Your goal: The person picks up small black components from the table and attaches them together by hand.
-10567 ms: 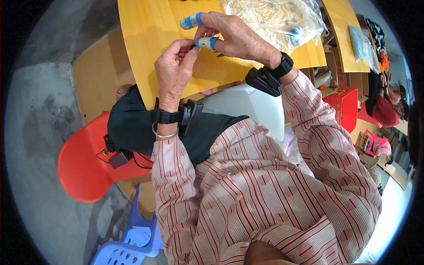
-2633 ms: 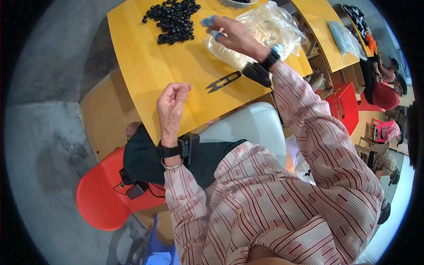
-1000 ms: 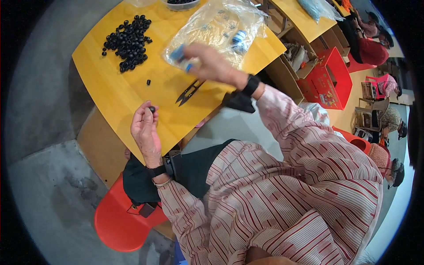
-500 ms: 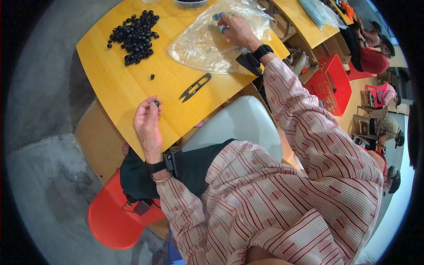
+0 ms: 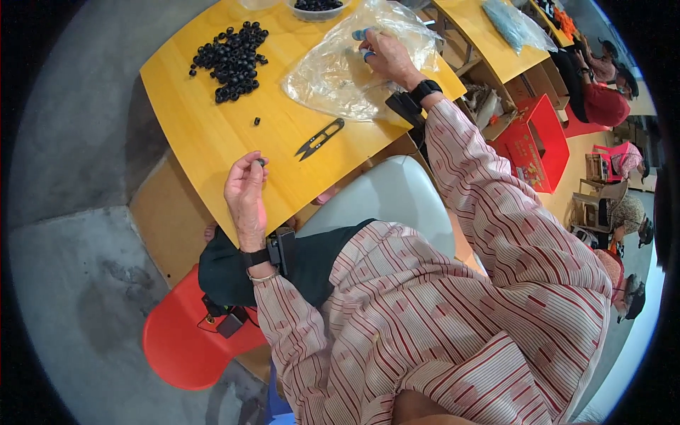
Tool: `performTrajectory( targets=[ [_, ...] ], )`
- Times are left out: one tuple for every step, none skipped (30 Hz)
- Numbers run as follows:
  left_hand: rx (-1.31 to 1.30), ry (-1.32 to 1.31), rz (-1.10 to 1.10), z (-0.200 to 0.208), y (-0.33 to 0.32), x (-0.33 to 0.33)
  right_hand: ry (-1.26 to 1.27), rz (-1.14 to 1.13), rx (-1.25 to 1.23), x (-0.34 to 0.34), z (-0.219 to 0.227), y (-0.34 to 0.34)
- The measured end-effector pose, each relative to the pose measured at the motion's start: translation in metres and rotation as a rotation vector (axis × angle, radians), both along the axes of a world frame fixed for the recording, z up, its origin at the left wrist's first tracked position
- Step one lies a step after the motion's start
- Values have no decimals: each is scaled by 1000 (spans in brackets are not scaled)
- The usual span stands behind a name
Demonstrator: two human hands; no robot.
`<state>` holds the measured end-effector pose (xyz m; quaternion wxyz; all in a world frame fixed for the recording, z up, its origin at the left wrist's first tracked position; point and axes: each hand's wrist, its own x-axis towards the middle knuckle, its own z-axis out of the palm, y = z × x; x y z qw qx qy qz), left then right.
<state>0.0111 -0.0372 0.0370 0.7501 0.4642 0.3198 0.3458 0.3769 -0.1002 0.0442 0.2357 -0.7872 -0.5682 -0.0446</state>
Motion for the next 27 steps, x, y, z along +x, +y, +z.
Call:
performTrajectory(
  targets=[
    [-4, -9, -5, 2, -2, -1, 23, 15, -5, -5, 5, -2],
    [-8, -17, -9, 3, -4, -2, 25, 22, -2, -10, 9, -4],
    [-5, -15, -1, 5, -7, -3, 17, 73, 65, -16, 14, -5],
    [-24, -66, -14, 9, -7, 2, 3, 115, 140, -19, 24, -7],
    [-53, -109, -14, 10, -12, 1, 8, 127, 143, -28, 32, -9],
    [-50, -104, -2, 13, -15, 1, 6, 195, 213, -39, 42, -10],
    [-53, -130, -13, 16, -21, -2, 7, 268, 284, -51, 52, -13],
    [-55, -157, -27, 19, -24, -1, 35, 314, 330, -60, 58, -15],
    [-52, -152, -13, 23, -27, -1, 42, 328, 332, -68, 65, -16],
    [-67, -198, 0, 25, -31, -5, 52, 385, 374, -80, 70, -14],
    [-79, -247, 8, 29, -33, -8, 60, 438, 418, -90, 76, -12],
    [-115, -291, 41, 32, -35, -10, 49, 484, 428, -101, 82, -11],
    [-111, -286, 76, 35, -40, -12, 63, 516, 428, -112, 91, -14],
    [-126, -374, 52, 39, -43, -15, 25, 554, 417, -124, 100, -19],
    [-138, -463, 28, 39, -45, -18, -13, 593, 407, -136, 105, -22],
    [-163, -550, 5, 38, -48, -22, 58, 628, 443, -147, 109, -25],
    [-150, -545, 29, 40, -51, -25, 69, 652, 450, -155, 112, -26],
    [-171, -635, 12, 44, -54, -28, 67, 678, 461, -163, 115, -28],
    [-189, -729, -10, 48, -58, -29, 59, 701, 471, -169, 116, -29],
    [-207, -734, 40, 52, -64, -31, 31, 734, 490, -175, 116, -30],
    [-190, -737, 55, 52, -67, -34, 32, 755, 499, -179, 115, -31],
    [-204, -798, 15, 51, -69, -37, 44, 770, 494, -181, 111, -31],
    [-218, -860, -26, 51, -71, -39, 55, 785, 488, -183, 107, -31],
    [-236, -846, 1, 52, -74, -39, 49, 788, 488, -187, 105, -32],
    [-223, -851, 10, 52, -77, -40, 46, 803, 495, -192, 107, -35],
    [-227, -916, -57, 52, -79, -41, 55, 837, 509, -198, 110, -37],
    [-233, -980, -126, 51, -80, -42, 65, 869, 521, -203, 112, -39]
  ],
)
